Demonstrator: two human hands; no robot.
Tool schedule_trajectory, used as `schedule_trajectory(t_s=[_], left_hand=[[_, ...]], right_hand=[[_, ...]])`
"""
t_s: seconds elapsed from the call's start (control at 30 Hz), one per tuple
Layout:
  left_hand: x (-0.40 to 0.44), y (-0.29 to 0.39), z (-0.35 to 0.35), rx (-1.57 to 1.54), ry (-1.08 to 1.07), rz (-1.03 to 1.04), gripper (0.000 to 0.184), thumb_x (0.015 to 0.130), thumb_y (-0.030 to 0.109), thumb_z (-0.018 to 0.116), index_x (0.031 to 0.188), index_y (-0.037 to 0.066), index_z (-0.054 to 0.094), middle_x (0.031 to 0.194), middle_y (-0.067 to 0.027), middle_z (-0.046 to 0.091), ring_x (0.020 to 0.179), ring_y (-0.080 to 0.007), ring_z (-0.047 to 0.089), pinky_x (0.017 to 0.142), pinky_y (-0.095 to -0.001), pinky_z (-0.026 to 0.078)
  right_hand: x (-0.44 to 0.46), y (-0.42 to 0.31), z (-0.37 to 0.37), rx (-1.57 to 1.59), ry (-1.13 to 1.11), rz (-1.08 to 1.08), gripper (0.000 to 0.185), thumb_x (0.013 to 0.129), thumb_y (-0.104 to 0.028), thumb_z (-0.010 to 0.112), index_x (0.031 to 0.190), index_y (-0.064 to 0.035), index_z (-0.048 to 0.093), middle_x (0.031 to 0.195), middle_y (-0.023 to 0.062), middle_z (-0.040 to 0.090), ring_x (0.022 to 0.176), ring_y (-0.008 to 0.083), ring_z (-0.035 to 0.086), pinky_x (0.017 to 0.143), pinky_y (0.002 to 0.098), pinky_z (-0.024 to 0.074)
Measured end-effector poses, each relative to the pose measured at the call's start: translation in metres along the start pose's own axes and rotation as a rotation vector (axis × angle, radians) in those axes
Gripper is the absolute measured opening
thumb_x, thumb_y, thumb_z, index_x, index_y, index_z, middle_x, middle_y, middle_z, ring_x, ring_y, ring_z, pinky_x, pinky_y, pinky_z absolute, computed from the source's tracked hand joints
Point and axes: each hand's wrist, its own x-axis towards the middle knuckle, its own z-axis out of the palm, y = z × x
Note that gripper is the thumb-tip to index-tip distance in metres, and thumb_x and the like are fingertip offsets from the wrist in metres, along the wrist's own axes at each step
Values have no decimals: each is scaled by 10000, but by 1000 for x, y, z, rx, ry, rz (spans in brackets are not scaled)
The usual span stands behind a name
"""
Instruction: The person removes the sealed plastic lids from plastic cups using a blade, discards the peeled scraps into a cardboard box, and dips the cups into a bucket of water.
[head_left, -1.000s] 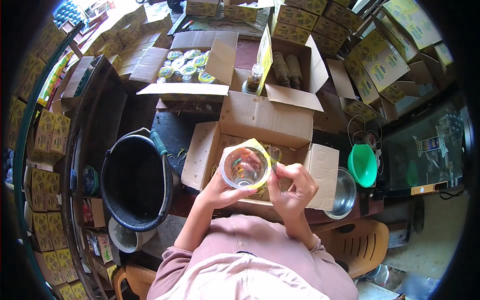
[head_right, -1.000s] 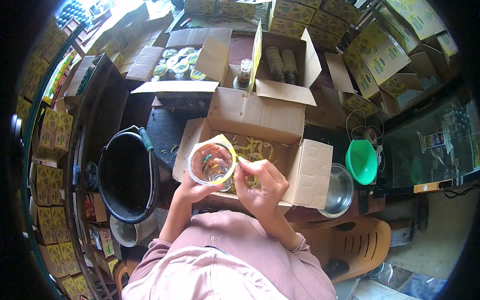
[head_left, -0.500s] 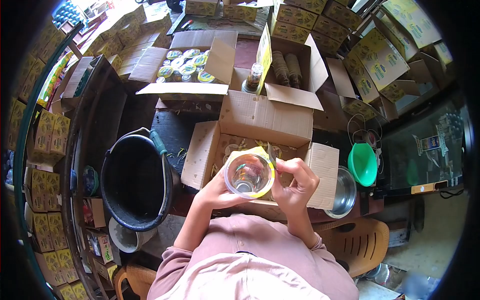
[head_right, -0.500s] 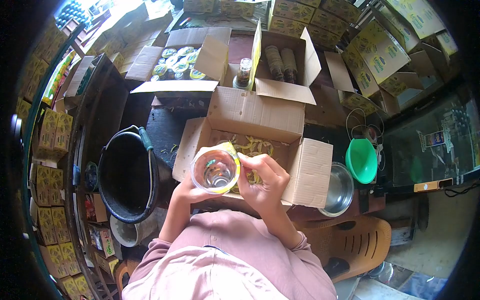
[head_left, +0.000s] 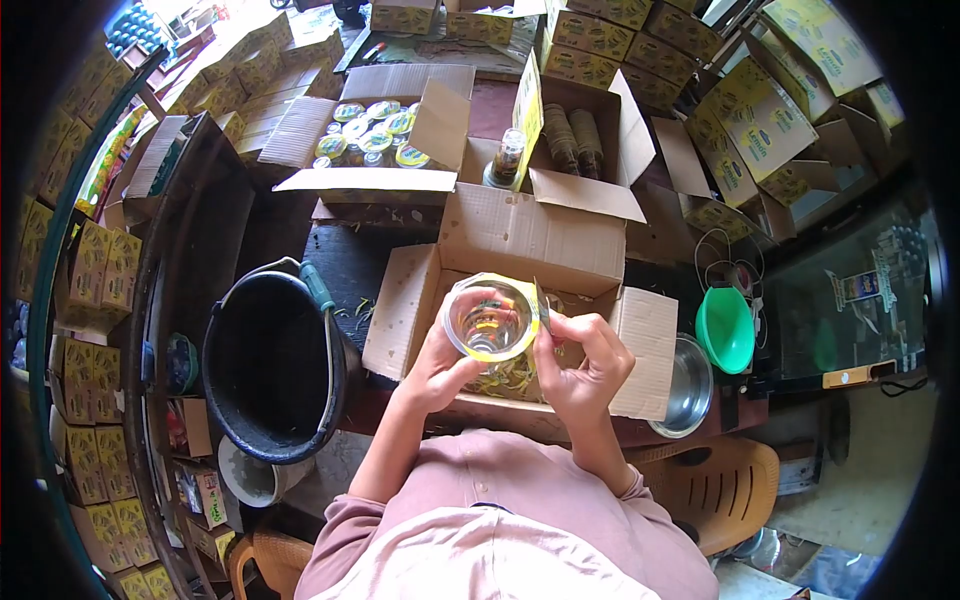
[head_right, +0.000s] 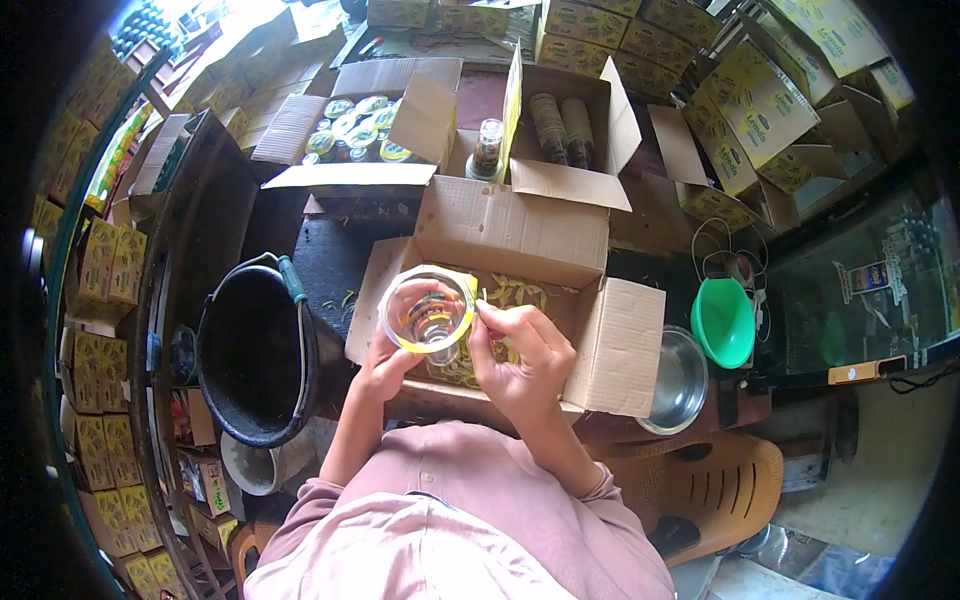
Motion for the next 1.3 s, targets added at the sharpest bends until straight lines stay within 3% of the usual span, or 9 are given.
schedule_trajectory(t_s=[0.03, 0.13, 0.33, 0.63, 1.1, 1.3], left_hand=[[0, -1, -2, 49, -20, 23, 633, 717, 37, 561, 1281, 14, 274, 1198, -121, 404, 1113, -203, 451, 950, -323, 359], [-1, -4, 4, 16, 49, 65, 646, 711, 49, 611, 1270, 20, 290, 1171, -115, 415, 1085, -194, 466, 932, -323, 379], [2, -4, 4, 302, 78, 110, 727, 657, 43, 730, 1245, 33, 302, 1112, -111, 423, 1001, -182, 507, 856, -301, 433], [4, 2, 5, 527, 64, 181, 690, 667, 43, 722, 1209, 28, 296, 1097, -121, 439, 992, -197, 520, 851, -320, 435], [3, 7, -2, 356, -58, 38, 665, 681, 68, 712, 1220, 17, 325, 1102, -106, 439, 1009, -185, 516, 871, -302, 419], [5, 5, -1, 140, -81, -21, 668, 682, 85, 707, 1232, 20, 334, 1135, -102, 438, 1038, -178, 492, 903, -310, 396]], right_hand=[[0, -1, 1, -5, 3, 1, 198, 642, 63, 665, 815, -28, 632, 659, 66, 586, 554, 128, 593, 509, 225, 466], [1, -4, 4, -14, 11, 1, 190, 644, 57, 666, 809, -27, 628, 654, 64, 580, 548, 131, 590, 505, 231, 464], [-3, 1, 5, -37, 7, -22, 194, 637, 46, 670, 811, -26, 625, 650, 69, 571, 550, 150, 582, 508, 247, 464], [-2, 4, 10, -89, 31, -38, 203, 622, 52, 670, 802, -29, 623, 662, 71, 576, 578, 163, 591, 520, 249, 469], [11, 13, 8, 146, -47, 42, 196, 601, 115, 629, 767, 13, 608, 627, 67, 559, 551, 120, 535, 516, 215, 414], [10, 21, 6, 210, -84, 138, 200, 631, 82, 661, 811, 0, 625, 691, 88, 603, 627, 126, 609, 528, 212, 467]])
